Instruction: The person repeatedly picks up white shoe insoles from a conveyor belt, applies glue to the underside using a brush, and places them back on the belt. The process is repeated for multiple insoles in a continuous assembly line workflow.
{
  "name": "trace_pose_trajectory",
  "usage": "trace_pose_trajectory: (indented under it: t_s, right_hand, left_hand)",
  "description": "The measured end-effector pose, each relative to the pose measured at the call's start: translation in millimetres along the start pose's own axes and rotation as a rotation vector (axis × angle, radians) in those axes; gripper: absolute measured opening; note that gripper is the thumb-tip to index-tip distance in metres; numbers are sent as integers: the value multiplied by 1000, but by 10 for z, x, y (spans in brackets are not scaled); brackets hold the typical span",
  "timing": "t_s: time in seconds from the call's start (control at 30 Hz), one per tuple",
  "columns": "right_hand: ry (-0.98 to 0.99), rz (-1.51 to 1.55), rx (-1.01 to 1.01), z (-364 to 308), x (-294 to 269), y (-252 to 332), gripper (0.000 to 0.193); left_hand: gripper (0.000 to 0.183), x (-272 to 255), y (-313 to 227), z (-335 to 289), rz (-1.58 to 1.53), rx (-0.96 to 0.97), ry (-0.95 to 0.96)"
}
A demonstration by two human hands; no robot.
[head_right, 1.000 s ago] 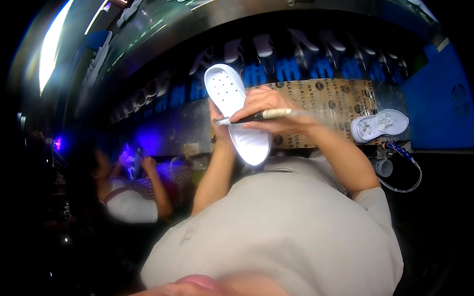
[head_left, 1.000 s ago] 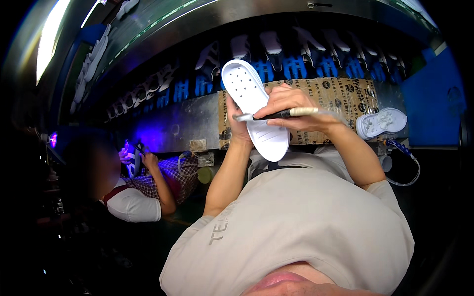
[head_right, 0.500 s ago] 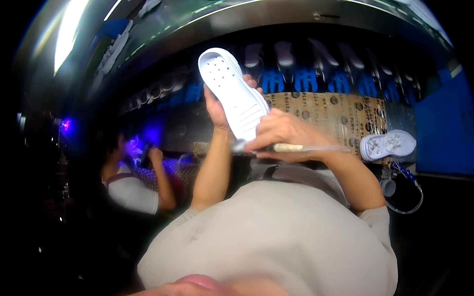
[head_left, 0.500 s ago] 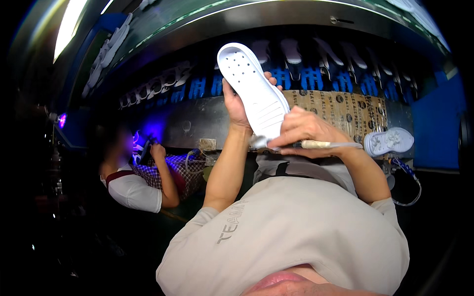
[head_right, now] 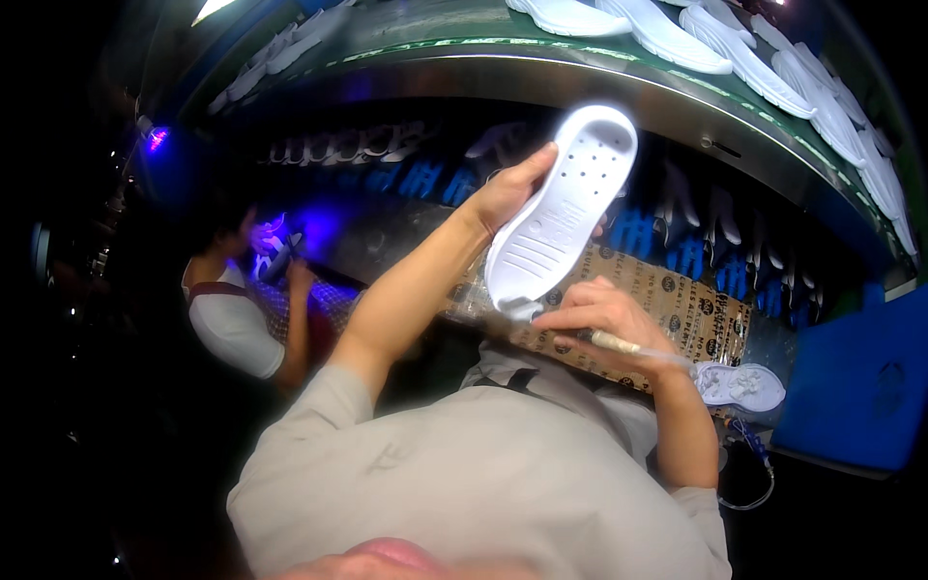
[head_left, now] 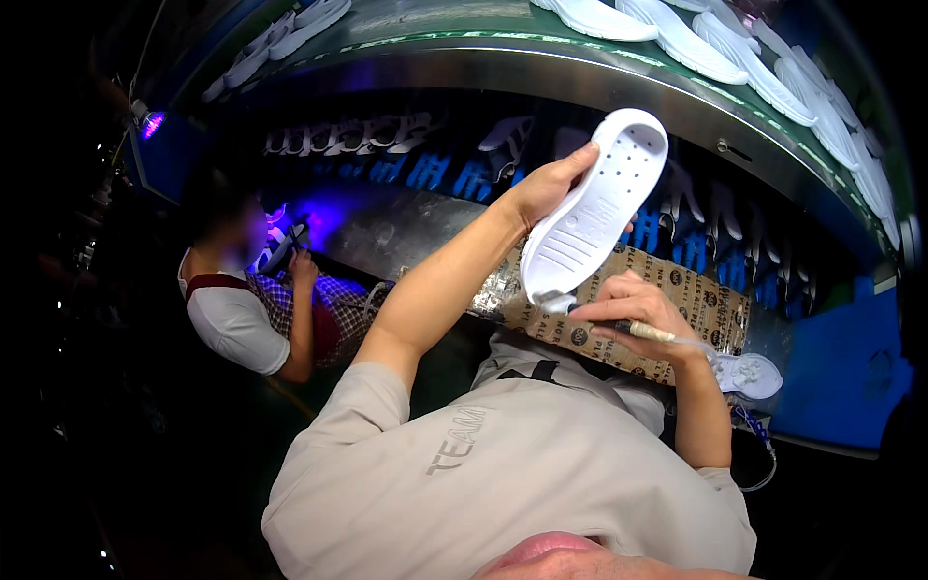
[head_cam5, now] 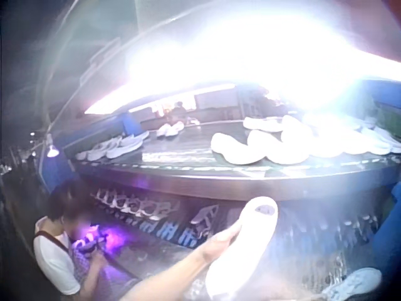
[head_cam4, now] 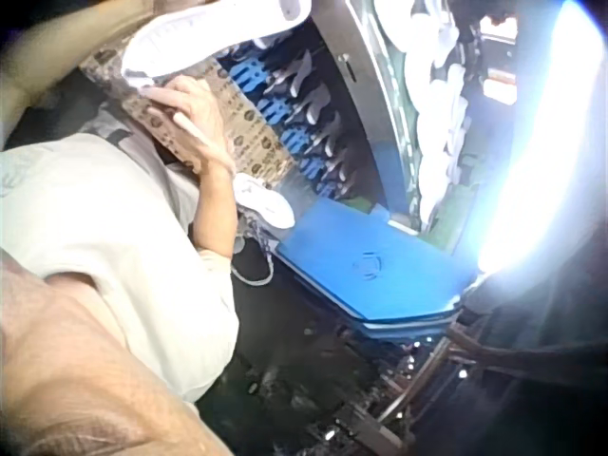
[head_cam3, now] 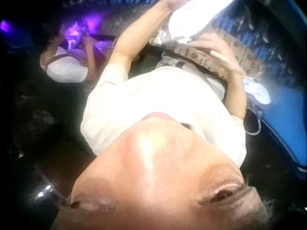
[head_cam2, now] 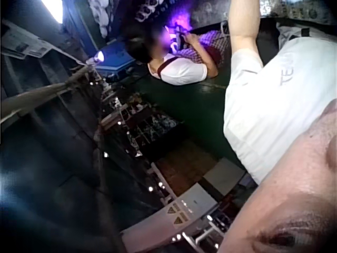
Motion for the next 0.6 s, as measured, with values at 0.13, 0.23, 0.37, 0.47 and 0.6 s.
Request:
trace_pose_trajectory:
  t_s: [0.13,0.23,0.37,0.47,0.6]
  right_hand:
    - [-118,3,70,-28,-141,-64,31]
    - [-99,-188,107,-8,-117,-56,32]
    - [-87,-12,50,-72,-198,-106,31]
    - [-159,-199,137,-48,-232,-150,33]
    - [-86,-103,80,-94,-266,-167,34]
  left_hand:
    - [66,-51,68,62,455,-227,-9]
    - [70,-45,93,149,742,-358,114]
    - [71,59,103,166,991,-422,307]
    - [74,109,61,120,949,-455,333]
    - [71,-91,143,111,1100,-504,342]
Point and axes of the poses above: each hand's wrist, its own z-axis towards the middle knuckle, its own x-axis out of the palm, y = z × x, the point moved 8 cm from there along z, towards the middle knuckle, and after that the axes turned 14 degrees about x, right-handed, at the moved point
